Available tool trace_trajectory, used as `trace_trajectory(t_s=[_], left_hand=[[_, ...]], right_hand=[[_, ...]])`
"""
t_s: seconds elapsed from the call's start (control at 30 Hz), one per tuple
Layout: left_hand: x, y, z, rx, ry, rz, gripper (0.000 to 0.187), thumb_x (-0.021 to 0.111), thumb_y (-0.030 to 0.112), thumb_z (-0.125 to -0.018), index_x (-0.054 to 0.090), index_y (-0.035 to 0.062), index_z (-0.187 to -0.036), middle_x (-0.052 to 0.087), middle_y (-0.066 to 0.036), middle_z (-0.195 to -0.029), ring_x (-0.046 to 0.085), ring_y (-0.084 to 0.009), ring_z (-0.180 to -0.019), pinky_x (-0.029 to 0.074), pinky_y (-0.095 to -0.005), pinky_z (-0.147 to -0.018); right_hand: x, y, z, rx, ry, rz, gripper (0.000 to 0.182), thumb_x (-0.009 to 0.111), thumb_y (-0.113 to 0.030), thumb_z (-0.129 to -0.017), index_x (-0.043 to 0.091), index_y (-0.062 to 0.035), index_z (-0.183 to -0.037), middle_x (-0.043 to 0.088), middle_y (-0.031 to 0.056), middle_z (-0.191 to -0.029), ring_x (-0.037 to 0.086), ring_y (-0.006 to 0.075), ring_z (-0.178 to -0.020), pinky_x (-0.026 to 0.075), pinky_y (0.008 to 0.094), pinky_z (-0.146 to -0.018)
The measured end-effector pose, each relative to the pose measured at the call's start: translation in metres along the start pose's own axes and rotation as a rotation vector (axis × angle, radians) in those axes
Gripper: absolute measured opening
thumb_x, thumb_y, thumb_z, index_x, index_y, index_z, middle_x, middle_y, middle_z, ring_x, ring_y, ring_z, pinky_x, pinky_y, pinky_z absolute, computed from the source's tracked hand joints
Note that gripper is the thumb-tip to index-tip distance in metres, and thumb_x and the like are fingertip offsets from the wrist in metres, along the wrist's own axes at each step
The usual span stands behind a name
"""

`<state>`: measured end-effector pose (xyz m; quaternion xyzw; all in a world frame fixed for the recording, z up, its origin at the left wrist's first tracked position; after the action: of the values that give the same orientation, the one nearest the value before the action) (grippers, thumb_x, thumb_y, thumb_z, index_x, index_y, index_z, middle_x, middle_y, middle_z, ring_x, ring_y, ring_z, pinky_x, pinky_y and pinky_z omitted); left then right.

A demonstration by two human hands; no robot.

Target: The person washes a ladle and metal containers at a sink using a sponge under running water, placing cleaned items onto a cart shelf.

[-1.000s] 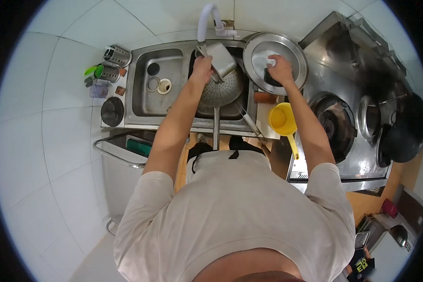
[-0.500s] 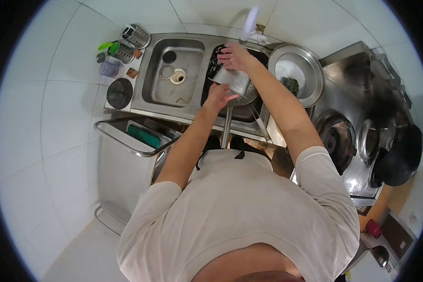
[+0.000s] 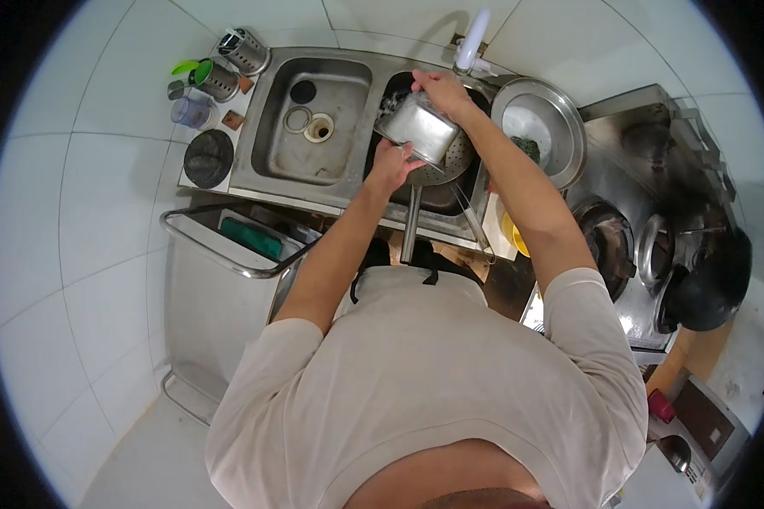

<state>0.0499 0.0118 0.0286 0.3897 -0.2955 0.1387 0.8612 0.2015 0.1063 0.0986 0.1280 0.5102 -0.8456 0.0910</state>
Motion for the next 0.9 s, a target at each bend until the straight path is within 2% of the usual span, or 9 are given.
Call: trace_trajectory(t_s=[0.07,0.27,0.37,0.47,0.57,0.67,0.77,0.87,0.9], left_hand=[[0.003,0.005,-0.002,0.004,0.010,0.006,0.049,0.040,-0.010,-0.090,0.039,0.0089,-0.135,0.049,-0.012,-0.129,0.052,-0.0328,-0.118,0.048,-0.0608,-0.093],[-0.012,-0.004,-0.014,0.045,-0.042,-0.001,0.050,0.042,-0.011,-0.089,0.039,0.0095,-0.135,0.047,-0.012,-0.131,0.051,-0.0328,-0.119,0.046,-0.0599,-0.095],[-0.020,-0.011,-0.018,0.020,-0.046,-0.022,0.052,0.043,-0.011,-0.089,0.039,0.0120,-0.135,0.046,-0.010,-0.132,0.050,-0.0313,-0.119,0.045,-0.0582,-0.096],[-0.020,-0.009,-0.016,0.055,-0.021,-0.112,0.053,0.045,-0.010,-0.088,0.041,0.0145,-0.135,0.047,-0.008,-0.131,0.050,-0.0286,-0.119,0.043,-0.0557,-0.097],[-0.027,-0.010,-0.017,0.065,0.042,-0.226,0.050,0.047,-0.008,-0.087,0.045,0.0148,-0.132,0.051,-0.005,-0.123,0.052,-0.0248,-0.113,0.044,-0.0525,-0.093],[-0.037,-0.015,-0.024,0.081,0.117,-0.290,0.049,0.047,-0.009,-0.085,0.049,0.0139,-0.128,0.054,-0.003,-0.114,0.054,-0.0216,-0.106,0.045,-0.0495,-0.089],[-0.048,-0.016,-0.035,0.122,0.032,-0.233,0.050,0.045,-0.011,-0.082,0.051,0.0145,-0.125,0.056,-0.003,-0.108,0.055,-0.0203,-0.100,0.046,-0.0480,-0.086],[-0.044,-0.010,-0.025,0.116,0.084,-0.108,0.052,0.043,-0.013,-0.079,0.051,0.0119,-0.124,0.056,-0.005,-0.110,0.057,-0.0232,-0.102,0.047,-0.0505,-0.086],[-0.042,-0.006,-0.021,0.121,0.080,-0.069,0.051,0.043,-0.014,-0.079,0.051,0.0101,-0.124,0.056,-0.006,-0.111,0.057,-0.0243,-0.102,0.048,-0.0513,-0.086]], right_hand=[[-0.009,-0.020,0.017,-0.045,0.060,0.124,0.048,0.055,-0.049,-0.093,0.067,-0.0023,-0.087,0.047,0.0002,-0.055,0.043,0.0109,-0.048,0.033,0.0275,-0.048],[0.012,-0.013,0.012,0.118,-0.277,-0.431,0.048,0.056,-0.046,-0.093,0.062,-0.0001,-0.106,0.061,0.0076,-0.086,0.059,0.0161,-0.074,0.052,0.0290,-0.068],[0.017,-0.014,0.014,0.188,-0.410,-0.432,0.050,0.057,-0.040,-0.094,0.053,0.0016,-0.121,0.063,0.0141,-0.108,0.062,0.0194,-0.096,0.054,0.0306,-0.086],[0.017,-0.018,0.023,0.221,-0.508,-0.156,0.052,0.056,-0.033,-0.094,0.046,0.0028,-0.130,0.062,0.0191,-0.117,0.062,0.0224,-0.106,0.053,0.0320,-0.090],[0.008,-0.012,0.005,0.074,-0.265,-0.159,0.049,0.056,-0.027,-0.094,0.047,0.0040,-0.130,0.061,0.0215,-0.119,0.063,0.0237,-0.105,0.054,0.0307,-0.088],[0.021,-0.010,0.019,0.253,-0.545,-0.151,0.042,0.055,-0.021,-0.093,0.051,0.0038,-0.126,0.065,0.0182,-0.111,0.066,0.0211,-0.098,0.055,0.0283,-0.084],[0.018,-0.020,0.031,0.182,-0.549,0.141,0.038,0.058,-0.021,-0.091,0.057,0.0051,-0.118,0.067,0.0208,-0.101,0.069,0.0238,-0.086,0.058,0.0303,-0.077],[0.005,-0.013,-0.004,-0.059,-0.203,0.106,0.035,0.061,-0.021,-0.089,0.060,0.0049,-0.112,0.069,0.0176,-0.096,0.070,0.0226,-0.081,0.058,0.0302,-0.073],[0.009,-0.014,0.000,-0.053,-0.273,0.058,0.034,0.062,-0.021,-0.088,0.060,0.0046,-0.112,0.069,0.0169,-0.096,0.070,0.0215,-0.081,0.058,0.0297,-0.073]])
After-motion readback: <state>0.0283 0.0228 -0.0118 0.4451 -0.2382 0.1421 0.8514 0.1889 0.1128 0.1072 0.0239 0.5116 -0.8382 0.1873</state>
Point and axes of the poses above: each hand's wrist, its own z-axis away from the middle knuckle, its own x-axis out of the palm, y = z × x, the point moved 6 cm from there along -z, towards the middle knuckle
